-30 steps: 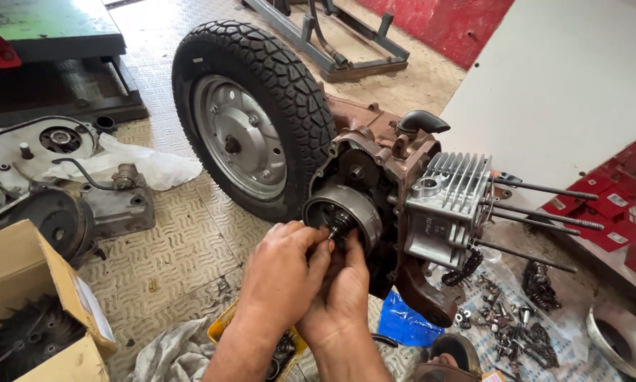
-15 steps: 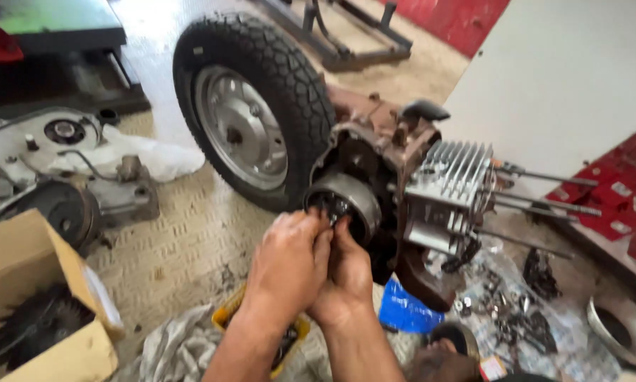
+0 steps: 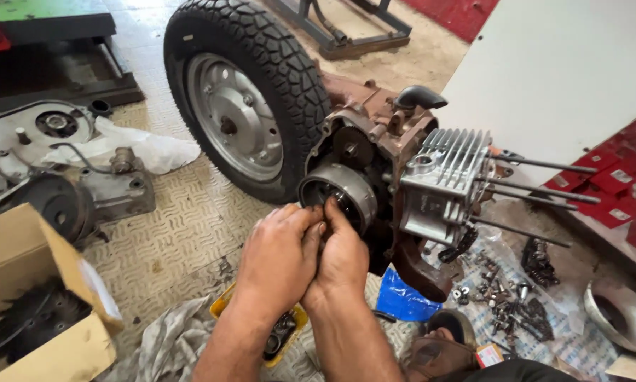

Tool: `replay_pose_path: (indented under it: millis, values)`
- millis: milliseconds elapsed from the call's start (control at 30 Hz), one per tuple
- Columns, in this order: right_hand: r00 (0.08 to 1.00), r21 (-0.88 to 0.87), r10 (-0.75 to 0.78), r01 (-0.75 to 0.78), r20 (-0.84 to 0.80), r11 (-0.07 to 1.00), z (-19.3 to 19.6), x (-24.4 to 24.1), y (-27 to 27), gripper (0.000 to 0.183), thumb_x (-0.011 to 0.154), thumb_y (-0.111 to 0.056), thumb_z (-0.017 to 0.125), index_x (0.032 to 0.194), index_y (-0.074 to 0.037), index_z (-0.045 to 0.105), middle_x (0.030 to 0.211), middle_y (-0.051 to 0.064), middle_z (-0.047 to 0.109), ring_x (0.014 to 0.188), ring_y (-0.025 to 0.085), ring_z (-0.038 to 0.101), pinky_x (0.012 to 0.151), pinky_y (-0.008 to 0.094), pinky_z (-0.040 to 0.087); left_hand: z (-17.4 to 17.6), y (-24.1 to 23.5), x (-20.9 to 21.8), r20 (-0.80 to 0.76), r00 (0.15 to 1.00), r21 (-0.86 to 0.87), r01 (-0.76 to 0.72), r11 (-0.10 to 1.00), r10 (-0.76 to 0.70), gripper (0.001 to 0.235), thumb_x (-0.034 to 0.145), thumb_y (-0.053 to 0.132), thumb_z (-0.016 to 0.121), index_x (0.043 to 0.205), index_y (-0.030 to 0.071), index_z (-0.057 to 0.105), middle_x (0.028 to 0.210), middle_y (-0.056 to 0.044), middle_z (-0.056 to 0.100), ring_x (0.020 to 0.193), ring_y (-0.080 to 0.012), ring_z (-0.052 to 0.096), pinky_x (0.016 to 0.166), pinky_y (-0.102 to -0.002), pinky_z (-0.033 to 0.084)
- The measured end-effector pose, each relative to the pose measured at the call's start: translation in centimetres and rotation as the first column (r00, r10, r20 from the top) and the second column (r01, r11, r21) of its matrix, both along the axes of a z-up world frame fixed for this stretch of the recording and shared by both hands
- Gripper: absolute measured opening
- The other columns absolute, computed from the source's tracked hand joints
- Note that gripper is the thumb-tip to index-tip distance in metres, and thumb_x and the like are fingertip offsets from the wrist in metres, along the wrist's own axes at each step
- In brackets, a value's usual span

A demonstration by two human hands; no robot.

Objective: The person works on a scooter engine mounted on a stand, fitting the cylinder and timing chain and adjusting components on the engine. They then sit on the floor, handle the stator/flywheel cover, and fit a gasket to the cover on their lap.

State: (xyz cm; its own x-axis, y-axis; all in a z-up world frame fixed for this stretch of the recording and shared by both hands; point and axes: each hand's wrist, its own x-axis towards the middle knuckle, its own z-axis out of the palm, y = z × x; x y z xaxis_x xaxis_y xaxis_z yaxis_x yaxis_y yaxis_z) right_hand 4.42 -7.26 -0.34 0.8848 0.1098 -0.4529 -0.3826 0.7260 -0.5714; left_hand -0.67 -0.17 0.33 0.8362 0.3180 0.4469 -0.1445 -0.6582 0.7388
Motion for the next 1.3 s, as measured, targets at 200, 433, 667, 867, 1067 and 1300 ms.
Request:
replay_pose_path:
  millis: [200,433,667,867,1067,1300]
  values:
    - [0.999,-0.005,-0.01,0.01,0.03,1.0,-0.4,0.2,-0.2,0.021,0.096,-0.024,0.067,0.088,-0.005,0.068,0.082,0.004,0.069,0.074,0.016,0.066,0.068,0.03,0.055,-0.2,0.0,0.2,-0.007,1.0,0.012,0.007,1.0,-0.007,0.019,0.09,0.015,0.065,0.103,0.005,0.075,0.097,-0.014,0.071,0.094,-0.037,0.067,0.083,-0.048,0.051]
    - [0.999,0.012,0.015,-0.015,0.029,1.0,-0.5,0.3,-0.5,0.021,0.097,-0.026,0.065,0.089,-0.006,0.068,0.083,0.004,0.069,0.075,0.017,0.066,0.07,0.031,0.056,-0.1,-0.3,-0.1,-0.01,1.0,-0.056,0.01,0.998,-0.011,0.02,0.089,0.015,0.065,0.103,0.005,0.075,0.1,-0.013,0.072,0.096,-0.0367,0.068,0.084,-0.047,0.052]
    - [0.996,-0.059,0.058,-0.055,0.06,0.997,-1.2,0.2,-0.9,0.023,0.096,-0.029,0.068,0.087,-0.007,0.069,0.079,0.002,0.067,0.071,0.014,0.064,0.067,0.03,0.054,-0.2,-0.4,-0.5,0.011,1.0,-0.031,-0.016,0.999,0.016,0.02,0.093,0.018,0.063,0.103,0.004,0.074,0.102,-0.014,0.072,0.097,-0.0373,0.067,0.083,-0.048,0.053]
    - [0.994,-0.036,0.075,-0.072,0.082,0.997,-0.7,0.0,-0.7,0.022,0.097,-0.026,0.068,0.086,-0.007,0.068,0.077,0.002,0.068,0.07,0.013,0.064,0.067,0.029,0.054,0.4,-0.3,-0.6,-0.019,1.0,-0.053,-0.023,0.998,0.022,0.021,0.092,0.02,0.063,0.103,0.005,0.073,0.102,-0.013,0.072,0.097,-0.0366,0.068,0.081,-0.048,0.052]
    - [0.993,-0.115,-0.016,0.03,0.116,0.993,-1.4,0.7,-0.7,0.024,0.096,-0.025,0.065,0.085,-0.004,0.069,0.077,0.003,0.069,0.07,0.016,0.065,0.064,0.031,0.053,0.0,-0.8,0.4,0.026,1.0,-0.064,0.015,0.998,-0.013,0.021,0.093,0.022,0.063,0.102,0.007,0.074,0.102,-0.014,0.074,0.098,-0.0382,0.068,0.082,-0.049,0.053]
    - [0.994,-0.113,-0.01,0.022,0.107,0.993,-0.3,-0.3,-0.6,0.027,0.096,-0.024,0.067,0.082,-0.001,0.069,0.076,0.006,0.067,0.066,0.016,0.063,0.061,0.031,0.052,1.1,-0.8,-0.1,-0.168,0.985,-0.132,-0.059,0.99,0.036,0.023,0.092,0.027,0.065,0.102,0.008,0.074,0.104,-0.012,0.075,0.098,-0.0363,0.069,0.082,-0.047,0.053]
